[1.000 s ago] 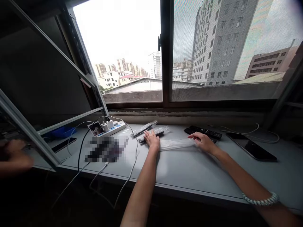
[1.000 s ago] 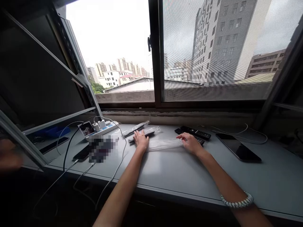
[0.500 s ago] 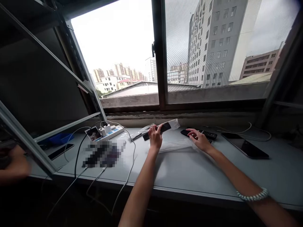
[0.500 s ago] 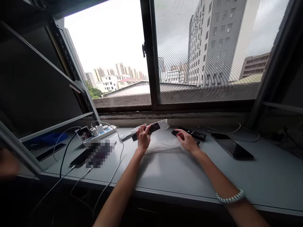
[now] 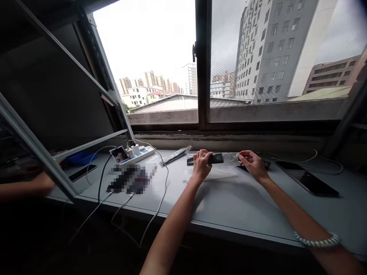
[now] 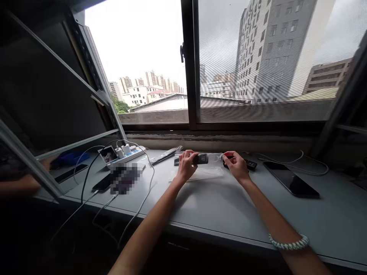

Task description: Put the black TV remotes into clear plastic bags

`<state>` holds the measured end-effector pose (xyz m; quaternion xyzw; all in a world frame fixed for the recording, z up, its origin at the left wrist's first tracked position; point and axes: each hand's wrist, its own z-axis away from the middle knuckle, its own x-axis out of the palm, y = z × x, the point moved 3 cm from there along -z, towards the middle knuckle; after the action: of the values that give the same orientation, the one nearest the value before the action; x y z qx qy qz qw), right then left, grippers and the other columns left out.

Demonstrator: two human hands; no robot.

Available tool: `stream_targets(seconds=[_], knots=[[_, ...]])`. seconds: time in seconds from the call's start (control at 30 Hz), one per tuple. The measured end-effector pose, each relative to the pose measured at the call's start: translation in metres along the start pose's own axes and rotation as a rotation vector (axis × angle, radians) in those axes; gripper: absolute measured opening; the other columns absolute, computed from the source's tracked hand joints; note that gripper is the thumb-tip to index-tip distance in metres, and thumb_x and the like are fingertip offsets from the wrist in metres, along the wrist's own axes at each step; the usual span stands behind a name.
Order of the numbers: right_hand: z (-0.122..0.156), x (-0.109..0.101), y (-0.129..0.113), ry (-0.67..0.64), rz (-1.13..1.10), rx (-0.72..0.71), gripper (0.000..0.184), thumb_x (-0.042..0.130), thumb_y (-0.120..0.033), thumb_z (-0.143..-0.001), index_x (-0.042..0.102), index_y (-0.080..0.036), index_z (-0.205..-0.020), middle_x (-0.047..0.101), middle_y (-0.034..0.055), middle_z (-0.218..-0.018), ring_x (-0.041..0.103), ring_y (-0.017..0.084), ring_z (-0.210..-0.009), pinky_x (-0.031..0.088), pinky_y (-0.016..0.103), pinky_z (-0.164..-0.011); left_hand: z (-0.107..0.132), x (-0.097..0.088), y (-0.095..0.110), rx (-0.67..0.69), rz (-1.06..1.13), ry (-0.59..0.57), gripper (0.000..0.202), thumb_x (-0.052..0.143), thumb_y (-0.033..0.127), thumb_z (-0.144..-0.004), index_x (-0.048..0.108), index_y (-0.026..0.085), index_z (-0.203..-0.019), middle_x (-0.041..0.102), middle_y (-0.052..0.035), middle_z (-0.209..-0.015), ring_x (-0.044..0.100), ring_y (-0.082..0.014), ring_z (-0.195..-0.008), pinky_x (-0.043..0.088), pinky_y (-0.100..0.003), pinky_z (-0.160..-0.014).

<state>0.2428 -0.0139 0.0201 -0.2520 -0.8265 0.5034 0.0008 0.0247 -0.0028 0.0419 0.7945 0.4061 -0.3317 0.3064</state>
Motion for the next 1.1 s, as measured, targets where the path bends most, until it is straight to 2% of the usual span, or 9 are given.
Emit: stream_targets(seconds=[0.07,0.2,0.27,0.43,0.57,0.7,0.83,0.97,1.1], knots=[[0.001,0.001,0.002,-0.029,0.012,-0.005,0.039,0.061,-0.055,-0.069,0.062,-0.02,-0.085,0.065,0.0064,-0.077,0.061,0.018,-0.063,0.049,0.03,-0.057,0.0,0.001,-0.002,-0.01,0.009,0.014,0.046,0.056,0.007,-0.069,0.057,0.026,-0.111,0.049,-0.0037,-0.114,0.045,-0.0185,-0.106,0.033,-0.032,-0.096],[0.002,0.005,0.008,-0.09,-0.018,-0.07,0.041,0.067,-0.056,-0.062,0.068,-0.02,-0.08,0.063,0.0104,-0.101,0.058,0.015,-0.062,0.05,0.03,-0.056,0.001,0.002,-0.004,-0.025,-0.013,0.008,0.041,0.055,0.009,-0.072,0.059,0.026,-0.109,0.051,-0.0036,-0.112,0.046,-0.0184,-0.106,0.033,-0.032,-0.094],[0.001,0.007,0.013,-0.118,-0.046,-0.067,0.043,0.068,-0.059,-0.059,0.069,-0.02,-0.078,0.062,0.0106,-0.105,0.057,0.014,-0.06,0.05,0.03,-0.055,0.002,0.002,-0.003,0.012,-0.032,-0.032,0.042,0.057,0.011,-0.073,0.058,0.027,-0.112,0.051,-0.0033,-0.112,0.045,-0.0188,-0.106,0.033,-0.032,-0.093],[0.0,0.011,0.023,-0.178,-0.097,-0.02,0.043,0.069,-0.061,-0.058,0.072,-0.022,-0.076,0.063,0.0094,-0.1,0.061,0.02,-0.076,0.052,0.032,-0.065,0.003,0.003,0.006,0.155,-0.069,-0.104,0.043,0.059,0.016,-0.076,0.055,0.027,-0.117,0.051,-0.0031,-0.115,0.042,-0.0204,-0.109,0.032,-0.031,-0.094],[0.0,0.012,0.024,-0.247,-0.159,0.015,0.044,0.069,-0.062,-0.057,0.072,-0.023,-0.079,0.066,0.0082,-0.099,0.061,0.024,-0.088,0.05,0.034,-0.075,0.004,0.005,0.01,0.168,-0.062,-0.104,0.044,0.059,0.018,-0.076,0.054,0.026,-0.119,0.055,-0.0027,-0.111,0.042,-0.0212,-0.107,0.032,-0.032,-0.093],[0.005,0.013,0.014,-0.357,-0.21,0.067,0.043,0.071,-0.058,-0.058,0.073,-0.024,-0.086,0.066,0.0082,-0.103,0.06,0.025,-0.094,0.048,0.032,-0.08,0.003,0.004,0.011,0.154,-0.069,-0.078,0.05,0.062,0.022,-0.076,0.05,0.028,-0.124,0.057,-0.0032,-0.103,0.043,-0.0219,-0.105,0.033,-0.033,-0.092],[0.011,0.013,0.003,-0.445,-0.172,0.096,0.044,0.068,-0.056,-0.063,0.072,-0.024,-0.093,0.066,0.0079,-0.107,0.058,0.028,-0.1,0.048,0.033,-0.077,0.002,0.002,0.011,0.187,-0.087,-0.03,0.055,0.067,0.027,-0.074,0.049,0.027,-0.126,0.056,-0.0044,-0.101,0.045,-0.0225,-0.103,0.034,-0.035,-0.091],[0.01,0.015,0.005,-0.443,-0.089,0.149,0.049,0.064,-0.063,-0.062,0.073,-0.024,-0.09,0.069,0.0076,-0.095,0.06,0.029,-0.092,0.048,0.032,-0.068,0.0,0.003,0.011,0.216,-0.072,-0.029,0.056,0.069,0.035,-0.073,0.051,0.027,-0.125,0.055,-0.0047,-0.1,0.047,-0.0221,-0.1,0.034,-0.036,-0.091],[0.006,0.016,0.013,-0.411,-0.103,0.193,0.05,0.063,-0.066,-0.06,0.073,-0.024,-0.086,0.07,0.0068,-0.089,0.062,0.026,-0.086,0.048,0.031,-0.066,0.001,0.007,0.015,0.229,-0.031,-0.086,0.057,0.067,0.036,-0.074,0.048,0.027,-0.127,0.053,-0.0041,-0.103,0.052,-0.0189,-0.093,0.04,-0.031,-0.084]])
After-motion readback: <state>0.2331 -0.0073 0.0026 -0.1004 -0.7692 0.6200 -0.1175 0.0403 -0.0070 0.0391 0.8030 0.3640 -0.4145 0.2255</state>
